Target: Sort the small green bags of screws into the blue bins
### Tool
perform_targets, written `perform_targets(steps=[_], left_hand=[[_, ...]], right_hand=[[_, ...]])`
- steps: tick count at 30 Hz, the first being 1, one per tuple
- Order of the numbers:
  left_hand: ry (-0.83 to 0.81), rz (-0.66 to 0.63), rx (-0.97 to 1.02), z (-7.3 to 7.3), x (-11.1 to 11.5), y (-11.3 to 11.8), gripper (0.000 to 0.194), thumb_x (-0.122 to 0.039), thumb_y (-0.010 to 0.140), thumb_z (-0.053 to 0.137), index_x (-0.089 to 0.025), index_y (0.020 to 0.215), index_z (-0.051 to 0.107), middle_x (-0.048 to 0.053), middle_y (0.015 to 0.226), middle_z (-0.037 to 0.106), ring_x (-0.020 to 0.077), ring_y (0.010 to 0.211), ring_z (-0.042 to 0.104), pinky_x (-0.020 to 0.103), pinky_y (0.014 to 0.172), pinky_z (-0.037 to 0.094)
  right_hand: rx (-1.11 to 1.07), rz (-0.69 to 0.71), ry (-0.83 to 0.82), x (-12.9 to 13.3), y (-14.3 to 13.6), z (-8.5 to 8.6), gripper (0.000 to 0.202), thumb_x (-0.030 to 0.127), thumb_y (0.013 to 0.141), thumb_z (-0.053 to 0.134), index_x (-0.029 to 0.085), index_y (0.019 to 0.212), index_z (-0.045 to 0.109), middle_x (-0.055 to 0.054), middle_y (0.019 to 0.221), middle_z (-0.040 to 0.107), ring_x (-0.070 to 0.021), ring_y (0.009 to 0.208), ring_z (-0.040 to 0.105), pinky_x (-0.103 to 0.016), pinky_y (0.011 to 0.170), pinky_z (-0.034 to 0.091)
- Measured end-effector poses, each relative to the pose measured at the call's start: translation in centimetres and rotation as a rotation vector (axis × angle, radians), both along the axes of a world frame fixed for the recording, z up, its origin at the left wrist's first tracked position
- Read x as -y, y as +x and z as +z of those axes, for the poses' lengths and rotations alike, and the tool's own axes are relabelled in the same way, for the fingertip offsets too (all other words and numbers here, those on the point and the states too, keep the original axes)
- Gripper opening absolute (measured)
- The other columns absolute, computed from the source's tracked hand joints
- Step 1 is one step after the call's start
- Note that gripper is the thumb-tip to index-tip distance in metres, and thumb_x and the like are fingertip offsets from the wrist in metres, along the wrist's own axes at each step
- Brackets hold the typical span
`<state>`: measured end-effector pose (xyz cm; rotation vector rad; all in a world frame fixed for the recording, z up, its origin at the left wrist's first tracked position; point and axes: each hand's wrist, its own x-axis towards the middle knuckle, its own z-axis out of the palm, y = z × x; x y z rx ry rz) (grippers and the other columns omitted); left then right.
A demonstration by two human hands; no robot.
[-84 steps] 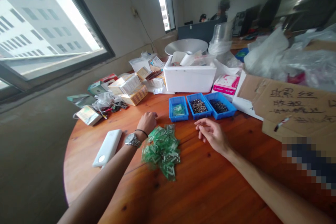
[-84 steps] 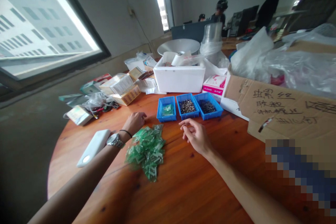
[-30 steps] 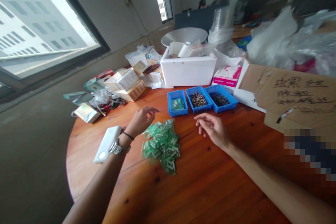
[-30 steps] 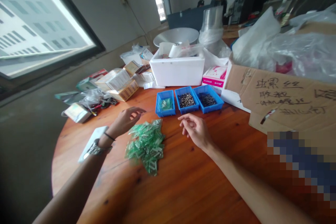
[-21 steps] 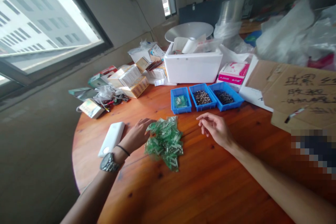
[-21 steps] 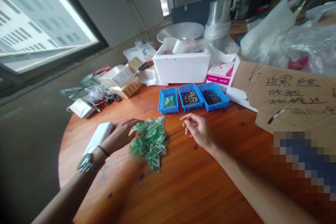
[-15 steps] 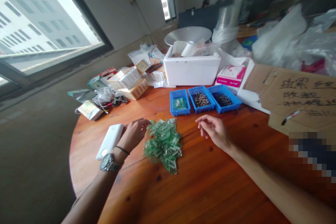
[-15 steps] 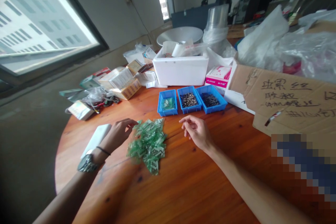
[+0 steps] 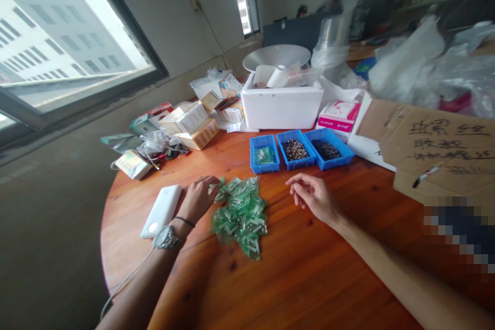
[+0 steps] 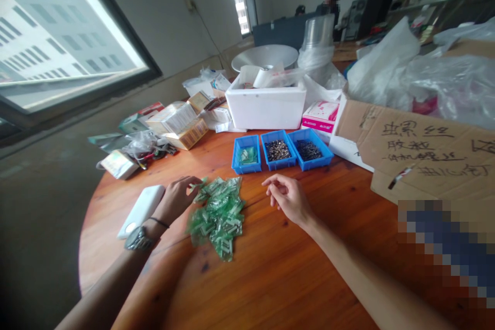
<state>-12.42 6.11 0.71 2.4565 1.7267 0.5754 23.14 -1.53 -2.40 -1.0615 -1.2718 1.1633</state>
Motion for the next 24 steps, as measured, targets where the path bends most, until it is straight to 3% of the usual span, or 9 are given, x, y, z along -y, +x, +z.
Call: perform_targets(steps=[3, 6, 9, 12, 14, 17, 20, 24], left_hand=[[-0.017, 0.101, 0.197, 1.3, 0.1, 0.5, 0.021, -0.037, 0.089, 0.062, -0.022, 0.086, 0.076, 0.007, 0.086, 0.080, 0.0260, 0.078, 0.073, 0.039, 0.082, 0.056], [-0.150, 0.133, 0.630, 3.3, 0.9, 2.4, 0.027, -0.044, 0.083, 0.076, -0.019, 0.091, 0.077, 0.008, 0.092, 0.080, 0.0242, 0.082, 0.074, 0.035, 0.079, 0.057], [-0.410, 0.048, 1.058, 4.6, 2.4, 6.3, 0.036, -0.046, 0.075, 0.088, -0.017, 0.095, 0.077, 0.007, 0.090, 0.078, 0.0181, 0.078, 0.070, 0.027, 0.072, 0.055], [-0.723, -0.089, 1.289, 4.3, 3.9, 11.1, 0.038, -0.042, 0.070, 0.094, -0.016, 0.093, 0.078, 0.007, 0.090, 0.077, 0.0149, 0.078, 0.068, 0.025, 0.076, 0.055], [-0.802, -0.148, 1.344, 3.5, 4.5, 13.8, 0.037, -0.042, 0.072, 0.093, -0.015, 0.093, 0.078, 0.007, 0.092, 0.077, 0.0153, 0.081, 0.069, 0.025, 0.080, 0.055], [-0.732, -0.198, 1.264, 2.4, 4.4, 16.5, 0.037, -0.049, 0.079, 0.086, -0.015, 0.091, 0.077, 0.006, 0.088, 0.075, 0.0160, 0.080, 0.068, 0.026, 0.077, 0.054], [-0.624, -0.180, 1.094, 1.8, 3.4, 17.4, 0.040, -0.052, 0.077, 0.087, -0.015, 0.080, 0.073, 0.003, 0.074, 0.071, 0.0148, 0.070, 0.064, 0.024, 0.067, 0.048], [-0.615, -0.147, 0.959, 1.4, 2.4, 17.4, 0.046, -0.056, 0.074, 0.086, -0.015, 0.068, 0.066, -0.001, 0.055, 0.061, 0.0109, 0.054, 0.052, 0.022, 0.054, 0.035]], right_hand=[[0.006, 0.008, -0.005, 0.0, 0.0, -0.1, 0.027, 0.044, 0.096, 0.066, 0.019, 0.098, 0.073, -0.001, 0.076, 0.066, -0.0125, 0.053, 0.062, -0.020, 0.040, 0.042], [0.021, 0.022, -0.024, 0.1, -0.2, 0.3, 0.027, 0.045, 0.096, 0.066, 0.018, 0.099, 0.073, -0.001, 0.076, 0.065, -0.0119, 0.053, 0.061, -0.019, 0.039, 0.041], [-0.024, 0.051, -0.041, 0.4, -0.5, 1.3, 0.032, 0.047, 0.094, 0.069, 0.019, 0.108, 0.072, -0.002, 0.083, 0.067, -0.0125, 0.056, 0.062, -0.019, 0.039, 0.043], [-0.101, 0.110, -0.072, 0.6, -0.7, 2.4, 0.040, 0.051, 0.091, 0.073, 0.020, 0.116, 0.070, -0.001, 0.082, 0.068, -0.0136, 0.055, 0.063, -0.021, 0.039, 0.046], [-0.099, 0.123, -0.097, 0.6, -0.7, 2.8, 0.038, 0.052, 0.090, 0.075, 0.018, 0.106, 0.071, 0.001, 0.068, 0.067, -0.0122, 0.047, 0.058, -0.021, 0.038, 0.044], [-0.086, 0.040, -0.100, 0.3, -0.4, 2.7, 0.034, 0.050, 0.090, 0.075, 0.017, 0.088, 0.070, 0.004, 0.052, 0.060, -0.0090, 0.037, 0.048, -0.019, 0.035, 0.037], [-0.116, -0.032, -0.102, 0.0, 0.1, 2.2, 0.032, 0.048, 0.089, 0.076, 0.018, 0.083, 0.067, 0.005, 0.049, 0.057, -0.0079, 0.036, 0.045, -0.018, 0.034, 0.033], [-0.118, -0.053, -0.125, -0.2, 0.3, 1.9, 0.036, 0.049, 0.088, 0.077, 0.019, 0.074, 0.062, 0.006, 0.045, 0.054, -0.0071, 0.033, 0.041, -0.017, 0.032, 0.029]])
